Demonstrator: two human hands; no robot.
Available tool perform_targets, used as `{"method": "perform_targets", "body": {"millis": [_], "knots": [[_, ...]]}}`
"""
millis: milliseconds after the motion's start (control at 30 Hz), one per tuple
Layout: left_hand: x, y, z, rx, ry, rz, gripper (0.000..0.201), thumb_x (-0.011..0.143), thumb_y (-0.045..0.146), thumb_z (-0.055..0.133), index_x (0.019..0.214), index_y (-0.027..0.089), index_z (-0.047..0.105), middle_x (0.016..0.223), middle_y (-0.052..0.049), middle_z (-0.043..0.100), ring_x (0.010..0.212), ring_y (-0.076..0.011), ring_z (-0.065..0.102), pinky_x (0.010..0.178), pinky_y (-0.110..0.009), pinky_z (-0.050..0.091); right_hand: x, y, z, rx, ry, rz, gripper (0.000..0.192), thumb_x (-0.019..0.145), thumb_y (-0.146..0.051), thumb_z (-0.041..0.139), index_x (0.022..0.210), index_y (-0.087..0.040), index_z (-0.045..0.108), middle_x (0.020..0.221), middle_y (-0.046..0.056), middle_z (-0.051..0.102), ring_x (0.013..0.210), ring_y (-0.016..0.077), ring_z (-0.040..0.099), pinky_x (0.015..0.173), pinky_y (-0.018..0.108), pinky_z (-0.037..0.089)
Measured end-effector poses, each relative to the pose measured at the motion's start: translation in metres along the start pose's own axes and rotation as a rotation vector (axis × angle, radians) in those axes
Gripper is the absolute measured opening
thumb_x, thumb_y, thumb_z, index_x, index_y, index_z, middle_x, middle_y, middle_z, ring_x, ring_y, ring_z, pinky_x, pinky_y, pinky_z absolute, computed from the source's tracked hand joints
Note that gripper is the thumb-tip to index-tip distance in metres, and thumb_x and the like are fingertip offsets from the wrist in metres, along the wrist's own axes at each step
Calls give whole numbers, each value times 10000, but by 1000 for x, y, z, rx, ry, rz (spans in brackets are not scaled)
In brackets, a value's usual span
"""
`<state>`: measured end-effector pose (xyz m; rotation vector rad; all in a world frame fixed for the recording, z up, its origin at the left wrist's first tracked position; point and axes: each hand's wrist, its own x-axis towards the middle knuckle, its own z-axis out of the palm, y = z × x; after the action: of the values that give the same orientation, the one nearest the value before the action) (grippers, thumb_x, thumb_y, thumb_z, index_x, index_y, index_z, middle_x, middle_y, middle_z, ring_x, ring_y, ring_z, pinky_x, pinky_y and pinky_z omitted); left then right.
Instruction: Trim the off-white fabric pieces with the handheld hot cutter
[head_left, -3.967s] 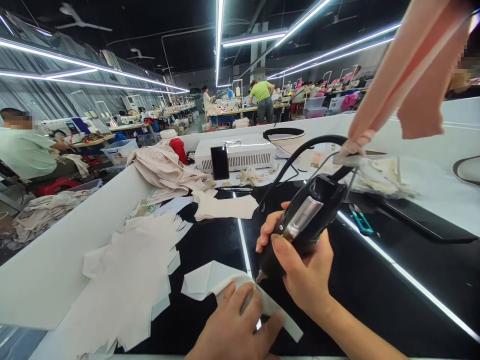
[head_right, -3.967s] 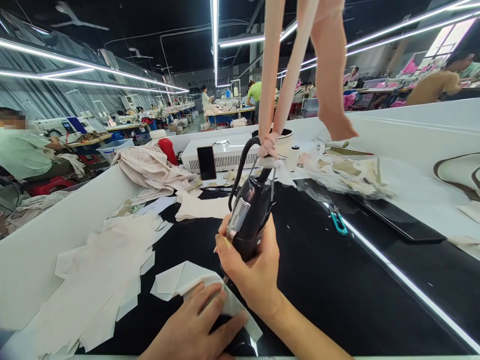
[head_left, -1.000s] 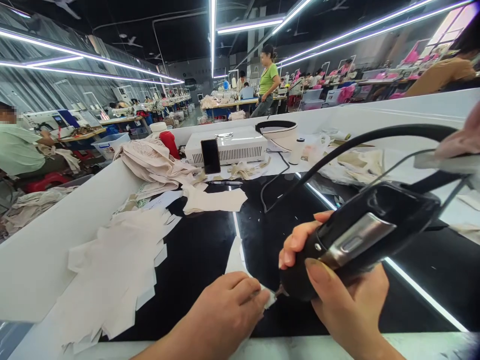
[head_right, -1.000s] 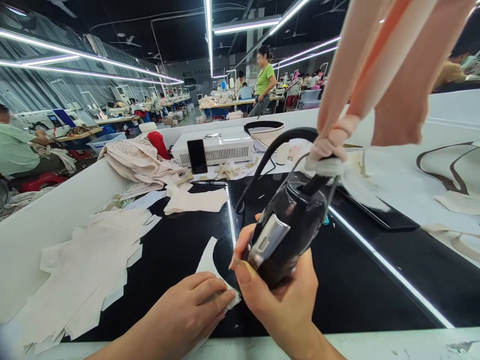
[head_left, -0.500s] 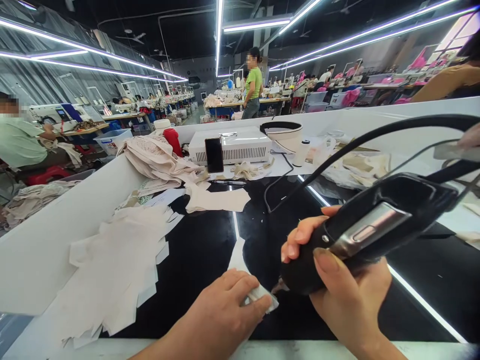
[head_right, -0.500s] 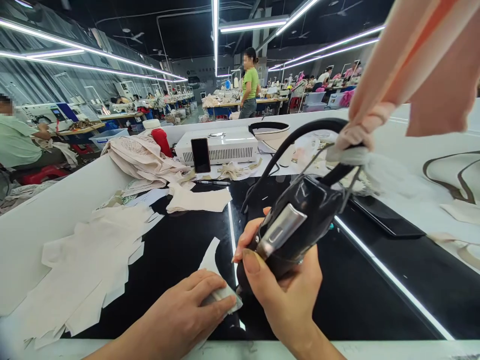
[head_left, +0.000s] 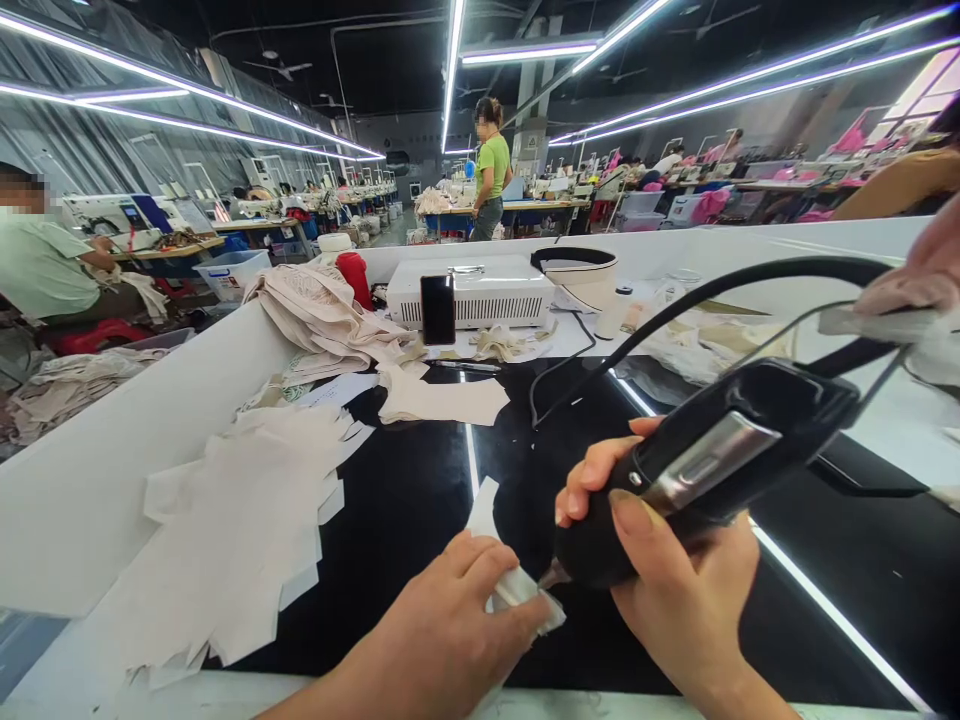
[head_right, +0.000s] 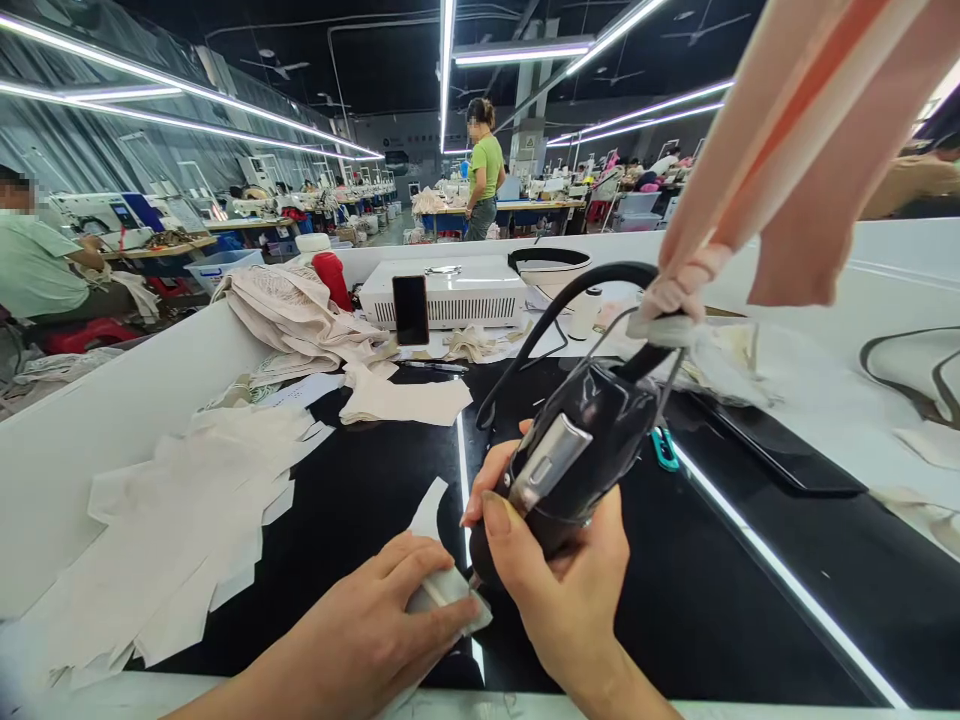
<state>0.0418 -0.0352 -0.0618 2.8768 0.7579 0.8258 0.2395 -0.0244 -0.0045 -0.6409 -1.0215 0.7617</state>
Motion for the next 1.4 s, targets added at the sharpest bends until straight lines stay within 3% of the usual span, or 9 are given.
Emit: {"method": "perform_targets", "body": {"millis": [133,433,600,767,933,1400], "knots": [[-1,0,-1,41,1,-6,238,1121,213,668,1346,268,726,1232,-122,700,1138,-290,737,1056,-535,683,4,2,3,14,6,-11,361,969,-381,921,1252,-325,704,889,-36,754,656,159,713,589,284,648],[2,3,0,41,27,-9,185,1122,222,682,1296,261,728,1121,-90,672,1035,-244,703,997,-426,686,5,7,11,19,-16,3,362,972,-382,913,1251,-319,690,883,-34,747,644,160,708,599,295,652],[-3,1,-6,-22,-60,-68,268,1139,297,693,1396,224,672,1264,-126,707,1135,-260,735,1108,-497,665,4,7,12,10,-17,-8,329,987,-354,897,1243,-317,694,889,-36,748,652,157,713,618,296,657],[-5,-11,-14,-26,-135,-69,274,1080,284,804,1300,200,665,1336,-114,729,1328,-290,722,1243,-576,576,3,9,10,10,-12,-11,389,957,-364,926,1264,-315,693,902,-30,745,660,161,714,602,289,643],[-6,-22,-22,-18,-196,-58,288,1091,288,791,1348,241,669,1371,-111,722,1273,-285,761,1219,-625,582,1,6,9,10,-15,-9,390,954,-367,924,1254,-312,681,884,-22,733,649,172,704,577,301,640],[-8,-22,-17,-48,-154,-74,261,1127,339,738,1368,239,727,1375,-122,723,1338,-283,731,1264,-568,547,9,15,18,4,17,6,376,945,-368,933,1229,-313,692,874,-32,738,656,174,704,616,323,646]]}}
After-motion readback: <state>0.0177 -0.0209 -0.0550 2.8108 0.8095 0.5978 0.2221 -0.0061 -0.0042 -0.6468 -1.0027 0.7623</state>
